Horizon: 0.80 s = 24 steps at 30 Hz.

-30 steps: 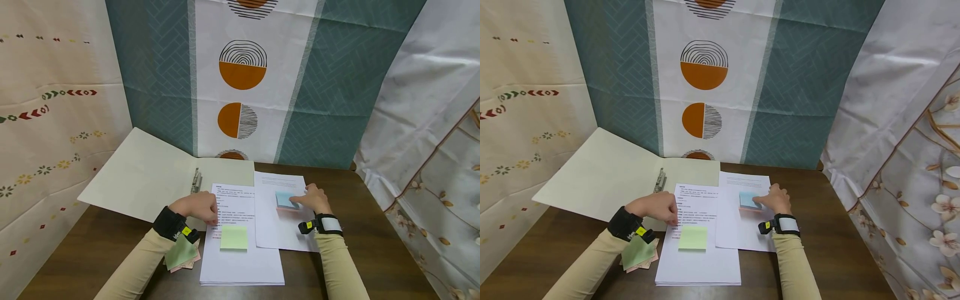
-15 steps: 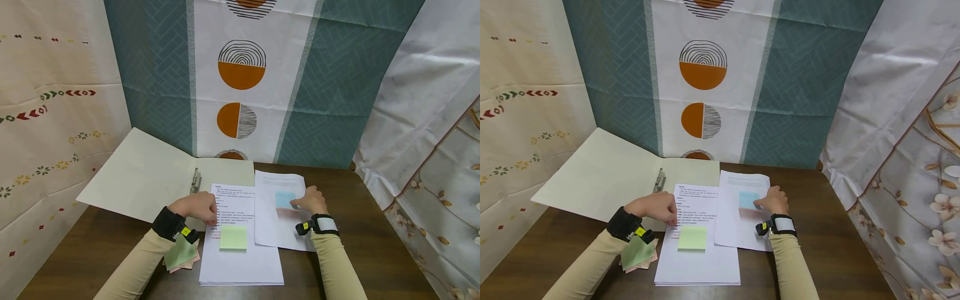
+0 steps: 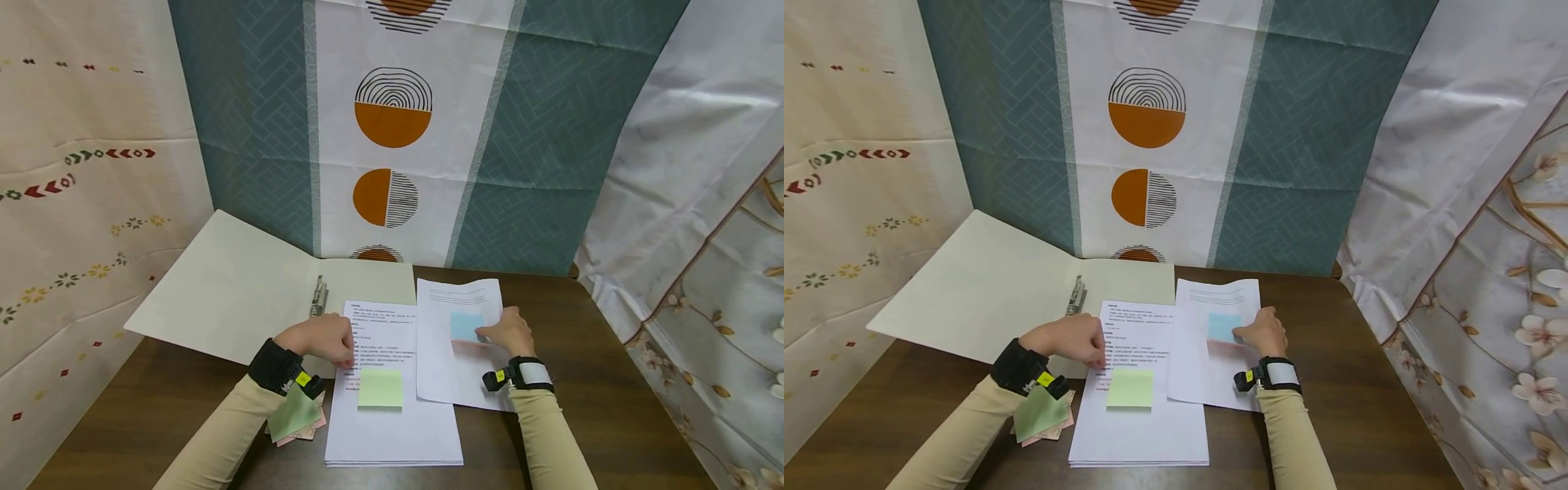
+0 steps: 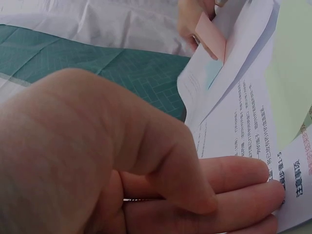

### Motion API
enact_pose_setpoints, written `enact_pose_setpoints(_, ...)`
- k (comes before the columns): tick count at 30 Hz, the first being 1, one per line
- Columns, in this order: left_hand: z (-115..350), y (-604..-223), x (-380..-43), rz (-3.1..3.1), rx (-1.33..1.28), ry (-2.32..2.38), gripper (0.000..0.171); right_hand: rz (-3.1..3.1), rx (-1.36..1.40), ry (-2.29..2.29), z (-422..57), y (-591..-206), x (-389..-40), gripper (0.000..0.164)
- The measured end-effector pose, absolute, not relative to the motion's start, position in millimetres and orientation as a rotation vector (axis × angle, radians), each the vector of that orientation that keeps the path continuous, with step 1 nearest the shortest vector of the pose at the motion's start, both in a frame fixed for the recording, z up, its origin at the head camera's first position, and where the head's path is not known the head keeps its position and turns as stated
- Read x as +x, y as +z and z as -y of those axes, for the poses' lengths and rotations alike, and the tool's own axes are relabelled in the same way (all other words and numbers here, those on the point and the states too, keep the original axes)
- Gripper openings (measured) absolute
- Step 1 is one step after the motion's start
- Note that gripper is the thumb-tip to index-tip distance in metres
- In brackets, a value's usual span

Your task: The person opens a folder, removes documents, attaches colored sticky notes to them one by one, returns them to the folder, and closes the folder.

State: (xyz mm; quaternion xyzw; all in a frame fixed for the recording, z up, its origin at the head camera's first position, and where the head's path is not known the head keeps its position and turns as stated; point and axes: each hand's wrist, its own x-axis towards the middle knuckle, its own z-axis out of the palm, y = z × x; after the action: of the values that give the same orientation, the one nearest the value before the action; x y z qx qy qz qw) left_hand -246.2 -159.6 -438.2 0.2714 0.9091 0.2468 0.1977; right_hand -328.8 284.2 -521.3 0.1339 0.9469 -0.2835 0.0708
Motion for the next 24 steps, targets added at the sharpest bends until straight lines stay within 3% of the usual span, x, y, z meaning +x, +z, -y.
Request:
enact_pose_setpoints(4,160.2,-439.0,-246.5,-2.546,0.764,0.69,0.019,-2.811,0.428,-0.93,-282.0,-510.8,-322.8,0.103)
enact_pose_setpoints(9,160.7,-438.5,-246.4,-2.547,0.766,0.683,0.019,-2.812,0.396,-1.01,-285.1,-499.8,-315.1,0.062)
enact_pose_setpoints(11,160.9,-438.6,-246.4,-2.548,0.765,0.676,0.02,-2.823,0.384,-1.041,-285.8,-496.7,-311.3,0.053)
enact_pose_setpoints(17,161.3,-438.9,-246.1,-2.55,0.762,0.685,0.02,-2.774,0.407,-1.187,-267.7,-465.7,-282.7,0.049)
enact_pose_setpoints(24,160.4,-437.6,-245.3,-2.552,0.763,0.685,0.02,-2.721,0.43,-1.323,-265.4,-459.4,-276.6,0.053)
